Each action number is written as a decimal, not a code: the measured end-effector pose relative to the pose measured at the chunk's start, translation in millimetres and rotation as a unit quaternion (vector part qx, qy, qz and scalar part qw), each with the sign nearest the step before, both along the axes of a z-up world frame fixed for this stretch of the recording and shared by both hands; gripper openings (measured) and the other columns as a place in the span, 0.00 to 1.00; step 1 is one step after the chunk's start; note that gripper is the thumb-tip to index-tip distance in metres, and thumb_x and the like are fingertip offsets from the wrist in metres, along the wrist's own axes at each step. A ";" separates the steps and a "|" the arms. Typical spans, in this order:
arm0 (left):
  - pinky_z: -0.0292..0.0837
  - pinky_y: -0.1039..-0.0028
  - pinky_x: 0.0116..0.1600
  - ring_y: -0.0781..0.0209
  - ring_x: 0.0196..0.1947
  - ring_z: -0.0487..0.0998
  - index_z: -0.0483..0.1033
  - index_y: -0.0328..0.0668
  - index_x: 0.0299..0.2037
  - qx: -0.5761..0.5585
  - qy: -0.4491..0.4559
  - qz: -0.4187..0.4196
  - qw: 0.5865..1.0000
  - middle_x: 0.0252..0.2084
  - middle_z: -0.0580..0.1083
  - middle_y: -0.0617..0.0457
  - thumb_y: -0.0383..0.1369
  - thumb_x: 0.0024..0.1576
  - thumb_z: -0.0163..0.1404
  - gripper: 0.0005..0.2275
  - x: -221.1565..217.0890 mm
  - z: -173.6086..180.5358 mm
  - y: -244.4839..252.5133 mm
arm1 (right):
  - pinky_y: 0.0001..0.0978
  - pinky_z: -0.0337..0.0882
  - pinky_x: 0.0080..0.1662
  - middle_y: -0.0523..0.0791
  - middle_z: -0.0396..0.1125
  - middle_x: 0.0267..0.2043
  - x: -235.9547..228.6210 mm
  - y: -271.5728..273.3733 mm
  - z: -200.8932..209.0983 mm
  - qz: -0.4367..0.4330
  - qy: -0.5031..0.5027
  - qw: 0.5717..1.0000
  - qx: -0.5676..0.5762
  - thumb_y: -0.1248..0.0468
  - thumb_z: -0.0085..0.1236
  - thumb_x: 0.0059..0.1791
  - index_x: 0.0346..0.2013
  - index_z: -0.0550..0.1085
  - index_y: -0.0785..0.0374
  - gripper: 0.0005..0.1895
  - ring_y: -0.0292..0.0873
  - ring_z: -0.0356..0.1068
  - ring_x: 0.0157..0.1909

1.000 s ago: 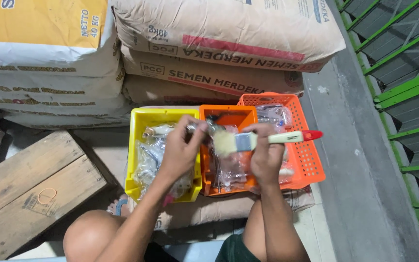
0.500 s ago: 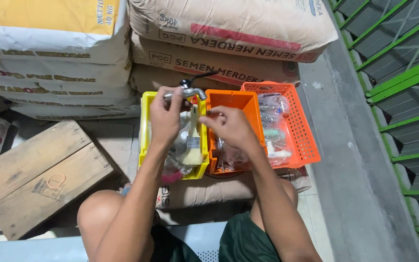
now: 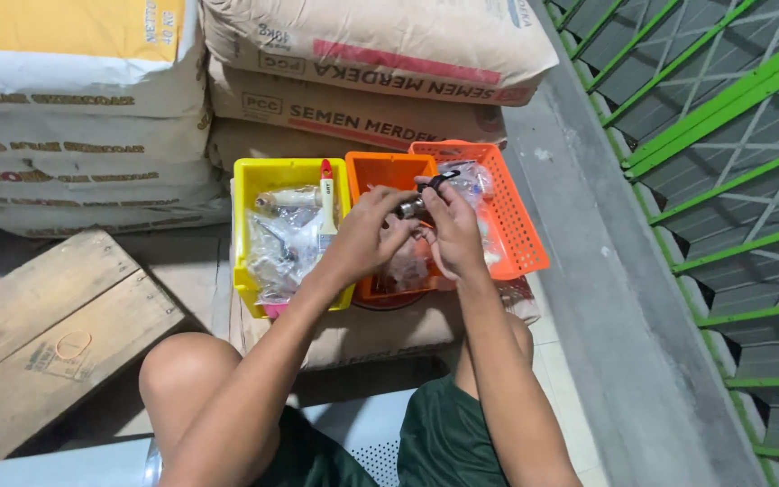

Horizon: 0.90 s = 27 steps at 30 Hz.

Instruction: Cleaning and inspecting metal valves and small hardware using a paintbrush in a storage area.

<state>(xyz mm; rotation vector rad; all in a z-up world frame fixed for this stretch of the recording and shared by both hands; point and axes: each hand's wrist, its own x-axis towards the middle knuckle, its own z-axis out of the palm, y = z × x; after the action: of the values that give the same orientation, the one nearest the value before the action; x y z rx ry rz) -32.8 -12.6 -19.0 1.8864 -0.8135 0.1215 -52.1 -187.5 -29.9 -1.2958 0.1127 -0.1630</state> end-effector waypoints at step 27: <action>0.76 0.70 0.35 0.56 0.28 0.80 0.79 0.43 0.36 -0.119 0.035 0.098 0.987 0.25 0.77 0.50 0.31 0.62 0.53 0.04 56.6 5.6 -12.7 | 0.25 0.66 0.28 0.42 0.64 0.25 63.1 -40.6 54.4 0.064 -0.069 0.913 -0.398 0.63 0.67 0.46 0.31 0.80 0.59 0.04 0.33 0.63 0.24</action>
<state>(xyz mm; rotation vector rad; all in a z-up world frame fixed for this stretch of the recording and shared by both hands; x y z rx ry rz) 23.8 -25.4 -13.5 1.7301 -0.5381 0.2621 11.1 -228.2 24.5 -2.0953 -0.1838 -0.1976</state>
